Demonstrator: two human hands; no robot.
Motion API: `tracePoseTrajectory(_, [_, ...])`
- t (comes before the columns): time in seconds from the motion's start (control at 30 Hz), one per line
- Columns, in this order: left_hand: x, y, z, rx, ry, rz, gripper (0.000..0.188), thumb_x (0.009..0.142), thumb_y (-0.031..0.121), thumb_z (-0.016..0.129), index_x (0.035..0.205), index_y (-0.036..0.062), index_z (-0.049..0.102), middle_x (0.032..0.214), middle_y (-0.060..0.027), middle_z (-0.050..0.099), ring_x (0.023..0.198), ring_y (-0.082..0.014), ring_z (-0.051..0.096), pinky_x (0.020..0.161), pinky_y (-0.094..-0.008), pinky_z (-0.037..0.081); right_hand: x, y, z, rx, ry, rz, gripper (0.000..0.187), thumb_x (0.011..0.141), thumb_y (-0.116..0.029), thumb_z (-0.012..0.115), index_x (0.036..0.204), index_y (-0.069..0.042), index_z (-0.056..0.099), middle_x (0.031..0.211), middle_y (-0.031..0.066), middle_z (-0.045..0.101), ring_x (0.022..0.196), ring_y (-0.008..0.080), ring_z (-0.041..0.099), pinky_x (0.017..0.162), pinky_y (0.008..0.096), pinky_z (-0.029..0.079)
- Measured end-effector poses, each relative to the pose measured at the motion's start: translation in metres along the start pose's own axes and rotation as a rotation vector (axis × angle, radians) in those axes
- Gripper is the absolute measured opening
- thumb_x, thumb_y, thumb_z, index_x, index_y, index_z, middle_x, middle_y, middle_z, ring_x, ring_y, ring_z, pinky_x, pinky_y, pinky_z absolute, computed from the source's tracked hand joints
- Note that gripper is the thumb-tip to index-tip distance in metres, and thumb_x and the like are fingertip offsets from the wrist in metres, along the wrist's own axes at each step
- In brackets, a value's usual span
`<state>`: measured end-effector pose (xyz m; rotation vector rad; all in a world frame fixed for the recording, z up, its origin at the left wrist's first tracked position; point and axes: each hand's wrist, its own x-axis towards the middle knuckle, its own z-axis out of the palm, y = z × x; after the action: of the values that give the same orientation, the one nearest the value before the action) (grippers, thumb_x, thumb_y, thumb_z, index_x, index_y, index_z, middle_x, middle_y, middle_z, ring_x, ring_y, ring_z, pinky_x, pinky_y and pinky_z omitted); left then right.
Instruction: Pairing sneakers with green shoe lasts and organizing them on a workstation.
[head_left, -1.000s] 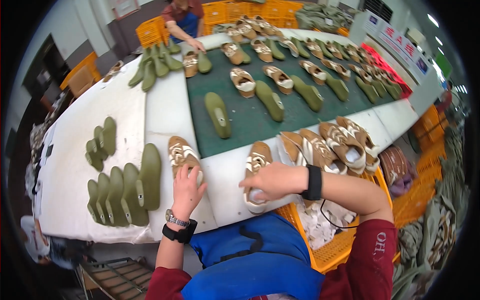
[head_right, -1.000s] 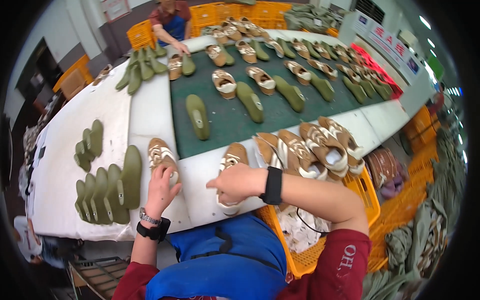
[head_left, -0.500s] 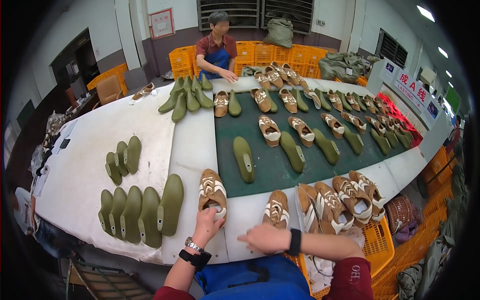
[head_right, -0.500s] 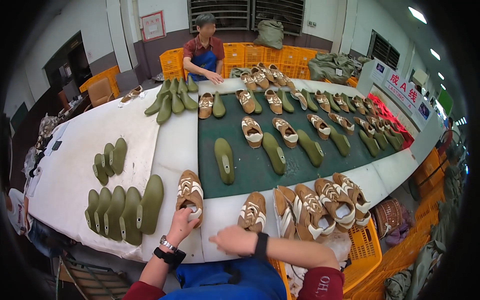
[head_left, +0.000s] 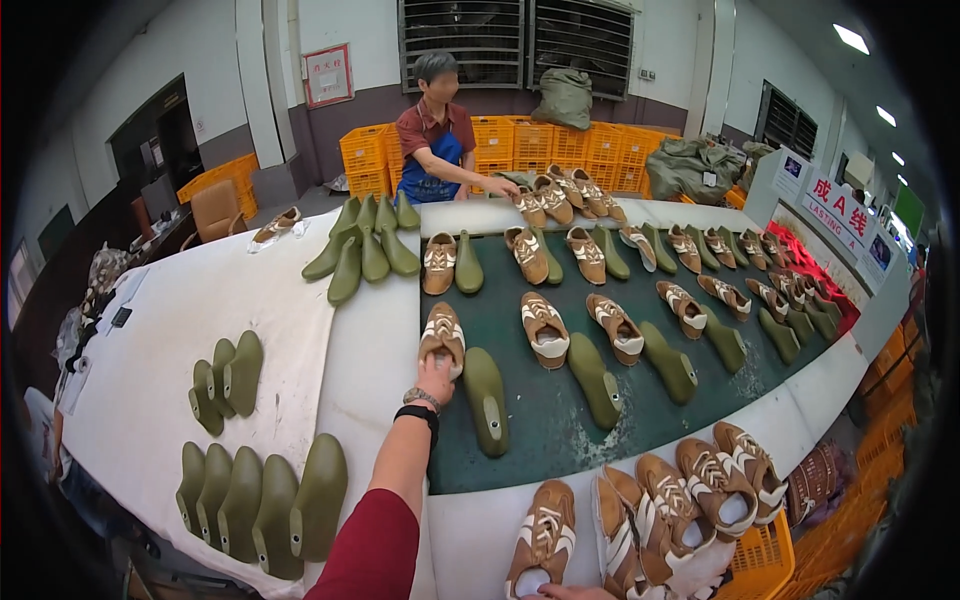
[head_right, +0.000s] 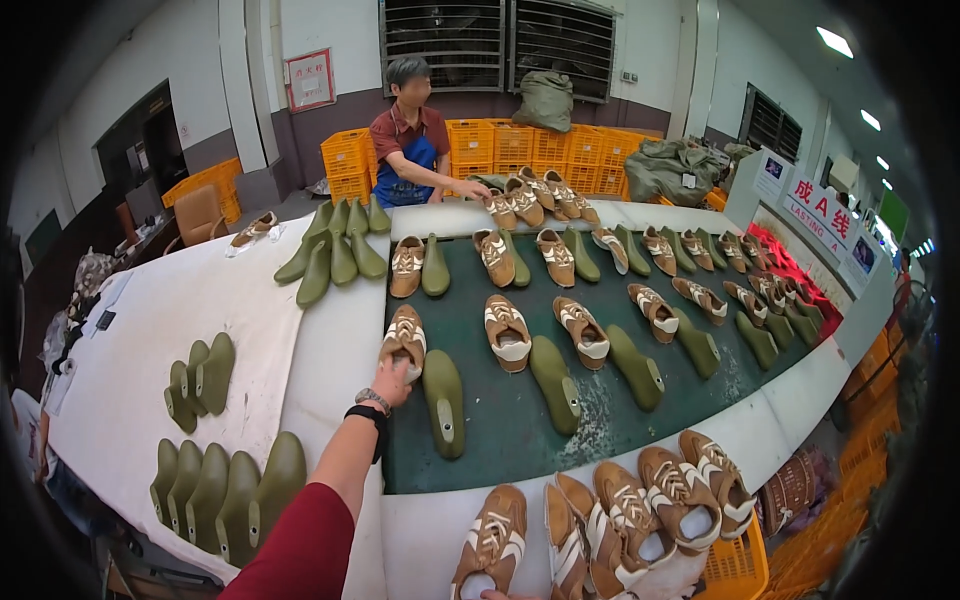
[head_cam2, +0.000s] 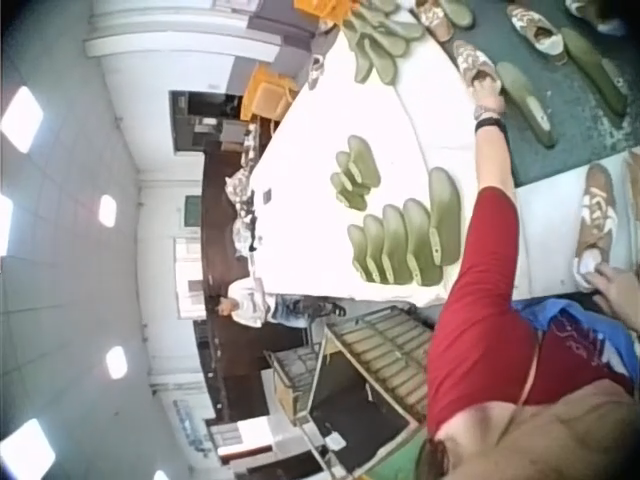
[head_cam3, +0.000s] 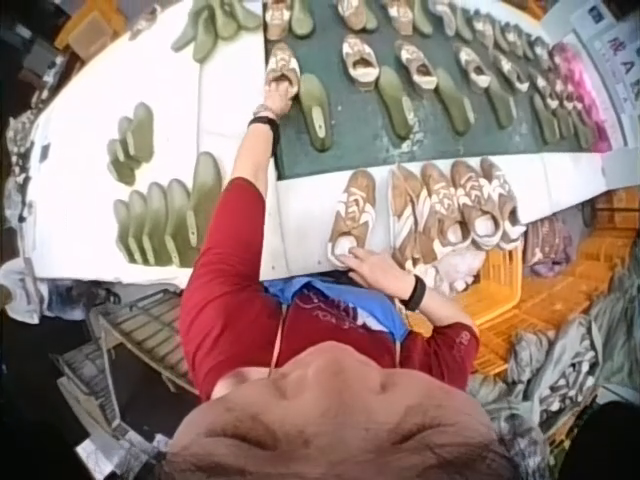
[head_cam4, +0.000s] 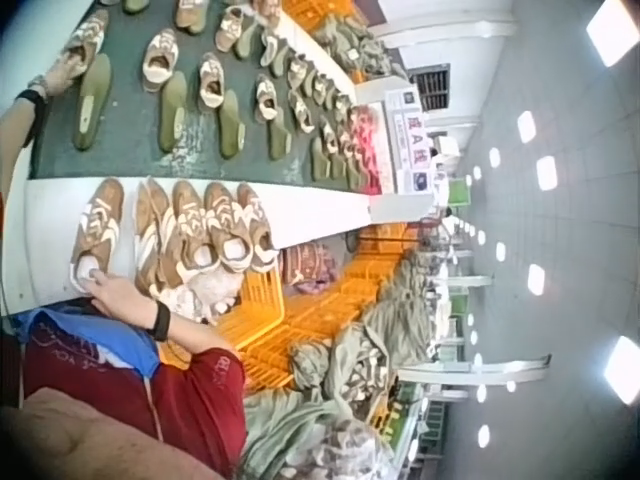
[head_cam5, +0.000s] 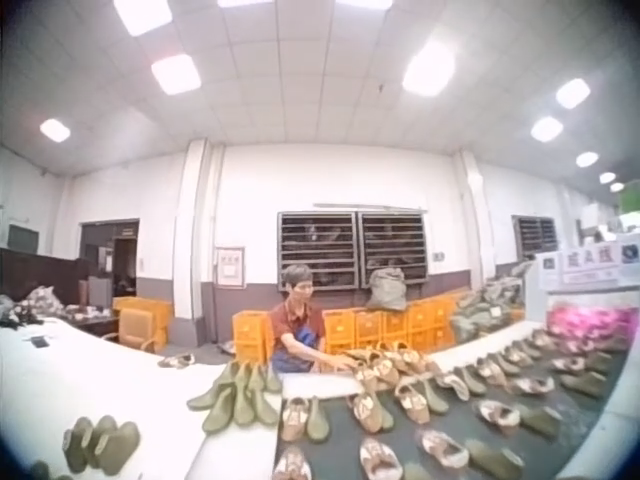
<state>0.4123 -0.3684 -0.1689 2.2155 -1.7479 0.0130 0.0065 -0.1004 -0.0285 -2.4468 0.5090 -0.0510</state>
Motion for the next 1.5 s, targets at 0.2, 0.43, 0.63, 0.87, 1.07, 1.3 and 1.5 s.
tracePoseTrajectory(0.2, [-0.01,0.002,-0.058,-0.148,-0.33,-0.106,0.08,0.073,0.03,0.067,0.139,0.0124,0.026,0.139,-0.0271,0.024,0.121,-0.045,0.034,0.103,-0.0437,0.03,-0.001,0.01,0.021,0.125,-0.007,0.001,0.052,0.081,-0.017,0.059,0.127,-0.006,0.039,0.1,0.0197,0.053,0.077,0.0362,0.058,0.062,0.0408,0.047])
tracePoseTrajectory(0.43, [-0.172,0.026,-0.237,-0.163,0.013,0.255,0.06,0.079,0.023,0.064,0.132,0.01,0.039,0.134,-0.021,0.037,0.128,-0.0423,0.027,0.105,-0.045,0.026,0.016,0.023,0.047,0.032,0.019,0.166,0.035,0.085,-0.032,0.053,0.111,-0.009,0.052,0.075,0.0151,0.062,0.067,0.0351,0.061,0.056,0.0438,0.049])
tracePoseTrajectory(0.63, [-0.357,-0.052,-0.254,0.017,0.091,-0.098,0.065,0.073,0.02,0.068,0.129,0.0063,0.04,0.129,-0.0227,0.04,0.121,-0.0433,0.034,0.101,-0.046,0.03,0.032,-0.007,0.045,-0.119,0.014,0.13,0.025,0.082,-0.032,0.057,0.089,-0.008,0.058,0.071,0.0135,0.062,0.068,0.0332,0.061,0.057,0.0428,0.049])
tracePoseTrajectory(0.87, [-0.396,-0.079,-0.2,0.071,-0.064,-0.357,0.082,0.07,0.032,0.071,0.137,0.0114,0.03,0.103,-0.0151,0.058,0.097,-0.0279,0.056,0.101,-0.0499,0.023,0.025,0.004,0.036,-0.324,0.054,0.25,0.027,0.078,-0.029,0.062,0.094,-0.007,0.059,0.078,0.013,0.062,0.072,0.0303,0.063,0.06,0.0419,0.049])
tracePoseTrajectory(1.07, [-0.354,-0.087,-0.152,-0.249,0.319,-0.388,0.067,0.074,0.024,0.067,0.131,0.0124,0.036,0.095,-0.0235,0.06,0.092,-0.0401,0.056,0.081,-0.0465,0.045,0.061,-0.065,-0.009,-0.267,0.28,-0.047,0.03,0.079,-0.023,0.061,0.105,-0.007,0.056,0.082,0.0113,0.058,0.069,0.0301,0.06,0.058,0.0392,0.049])
tracePoseTrajectory(1.3, [-0.332,-0.039,-0.156,-0.501,0.038,-0.504,0.062,0.073,0.021,0.061,0.129,0.0075,0.036,0.098,-0.0262,0.059,0.089,-0.0413,0.058,0.077,-0.0444,0.047,0.173,-0.067,0.023,-0.203,0.18,-0.251,0.032,0.083,-0.027,0.057,0.108,-0.008,0.054,0.089,0.0135,0.059,0.074,0.0339,0.06,0.063,0.0423,0.049])
tracePoseTrajectory(1.5, [-0.376,-0.05,-0.166,-0.417,0.193,-0.204,0.065,0.07,0.026,0.069,0.126,0.0083,0.042,0.119,-0.022,0.049,0.112,-0.0415,0.046,0.093,-0.0459,0.038,0.204,-0.069,0.068,-0.312,0.073,0.151,0.056,0.082,-0.039,0.056,0.128,-0.012,0.04,0.096,0.022,0.056,0.079,0.0349,0.061,0.065,0.0428,0.05])
